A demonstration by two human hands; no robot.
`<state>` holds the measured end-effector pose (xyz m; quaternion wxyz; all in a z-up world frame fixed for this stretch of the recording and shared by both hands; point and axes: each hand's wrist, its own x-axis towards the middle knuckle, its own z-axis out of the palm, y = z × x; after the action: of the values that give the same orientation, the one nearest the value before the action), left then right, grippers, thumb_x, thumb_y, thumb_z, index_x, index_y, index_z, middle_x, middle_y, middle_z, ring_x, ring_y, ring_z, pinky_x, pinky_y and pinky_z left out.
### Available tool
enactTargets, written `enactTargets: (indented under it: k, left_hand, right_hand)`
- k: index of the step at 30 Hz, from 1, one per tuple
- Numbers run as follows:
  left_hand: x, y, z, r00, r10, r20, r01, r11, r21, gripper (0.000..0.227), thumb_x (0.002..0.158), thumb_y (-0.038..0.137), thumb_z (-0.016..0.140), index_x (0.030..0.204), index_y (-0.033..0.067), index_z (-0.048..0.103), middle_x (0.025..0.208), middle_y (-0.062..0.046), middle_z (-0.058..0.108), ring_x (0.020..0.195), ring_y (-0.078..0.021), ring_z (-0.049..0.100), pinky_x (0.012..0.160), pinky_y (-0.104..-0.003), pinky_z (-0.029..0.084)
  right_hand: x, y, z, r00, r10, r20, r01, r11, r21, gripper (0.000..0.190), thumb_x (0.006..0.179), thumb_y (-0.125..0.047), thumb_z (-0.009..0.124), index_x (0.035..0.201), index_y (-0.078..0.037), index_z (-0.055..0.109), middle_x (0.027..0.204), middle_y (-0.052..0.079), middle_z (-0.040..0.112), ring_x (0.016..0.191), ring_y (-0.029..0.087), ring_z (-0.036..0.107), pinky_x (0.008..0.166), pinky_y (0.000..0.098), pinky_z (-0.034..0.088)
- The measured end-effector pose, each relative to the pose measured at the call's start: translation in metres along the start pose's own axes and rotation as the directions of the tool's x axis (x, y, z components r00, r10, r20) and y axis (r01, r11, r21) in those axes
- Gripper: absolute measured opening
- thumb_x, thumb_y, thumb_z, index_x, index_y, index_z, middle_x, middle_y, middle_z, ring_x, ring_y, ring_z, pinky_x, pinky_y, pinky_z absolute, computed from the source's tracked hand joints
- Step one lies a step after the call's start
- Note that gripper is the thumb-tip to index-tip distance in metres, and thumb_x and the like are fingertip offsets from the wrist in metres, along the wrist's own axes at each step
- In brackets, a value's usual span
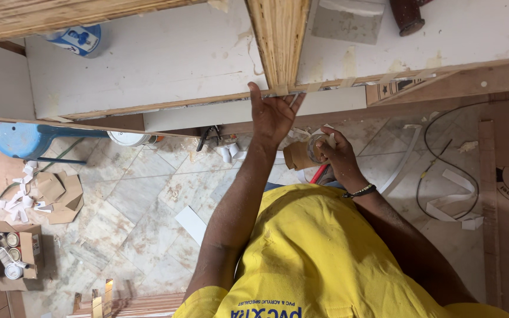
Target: The person applies masking tape to the edges of a wooden frame structure. They tear off strips of tape and press them onto the wood, smoothing them down with their fingers to secure the pieces.
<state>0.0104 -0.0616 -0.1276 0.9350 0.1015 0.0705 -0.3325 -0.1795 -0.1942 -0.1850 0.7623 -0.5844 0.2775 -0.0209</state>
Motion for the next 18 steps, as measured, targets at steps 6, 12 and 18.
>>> enactTargets:
  k: [6, 12, 18]
  left_hand:
    - [0.002, 0.017, -0.028, 0.981, 0.160, -0.107, -0.152, 0.985, 0.083, 0.060, 0.095, 0.044, 0.076, 0.138, 0.0066, 0.056, 0.135, -0.013, 0.064, 0.127, -0.0294, 0.061, 0.122, -0.049, 0.041]
    - [-0.046, 0.051, -0.051, 0.948, 0.173, -0.268, -0.007, 0.852, 0.523, 0.028, 0.097, 0.032, 0.074, 0.109, 0.0119, 0.059, 0.134, -0.013, 0.069, 0.111, -0.0212, 0.071, 0.101, -0.039, 0.054]
    - [-0.139, 0.042, 0.000, 0.961, 0.032, 0.276, -0.271, -0.114, 0.956, 0.055, 0.075, 0.014, 0.087, 0.126, 0.0069, 0.067, 0.117, -0.011, 0.065, 0.105, -0.0249, 0.064, 0.087, -0.039, 0.054]
  right_hand:
    - [-0.013, -0.003, 0.004, 0.995, -0.042, 0.090, 0.043, 0.999, -0.017, 0.064, 0.094, -0.020, 0.076, 0.150, -0.004, 0.050, 0.100, 0.003, 0.062, 0.076, 0.006, 0.056, 0.068, 0.0223, 0.051]
    - [-0.031, -0.032, 0.028, 0.944, -0.193, 0.268, 0.210, 0.977, -0.039, 0.086, 0.091, -0.010, 0.074, 0.162, -0.005, 0.024, 0.127, 0.005, 0.058, 0.106, 0.007, 0.059, 0.092, 0.0238, 0.053]
    - [-0.038, -0.045, 0.080, 0.896, -0.068, 0.438, 0.224, 0.922, -0.316, 0.101, 0.089, -0.005, 0.071, 0.168, -0.008, 0.008, 0.142, 0.011, 0.049, 0.117, 0.015, 0.054, 0.099, 0.0305, 0.048]
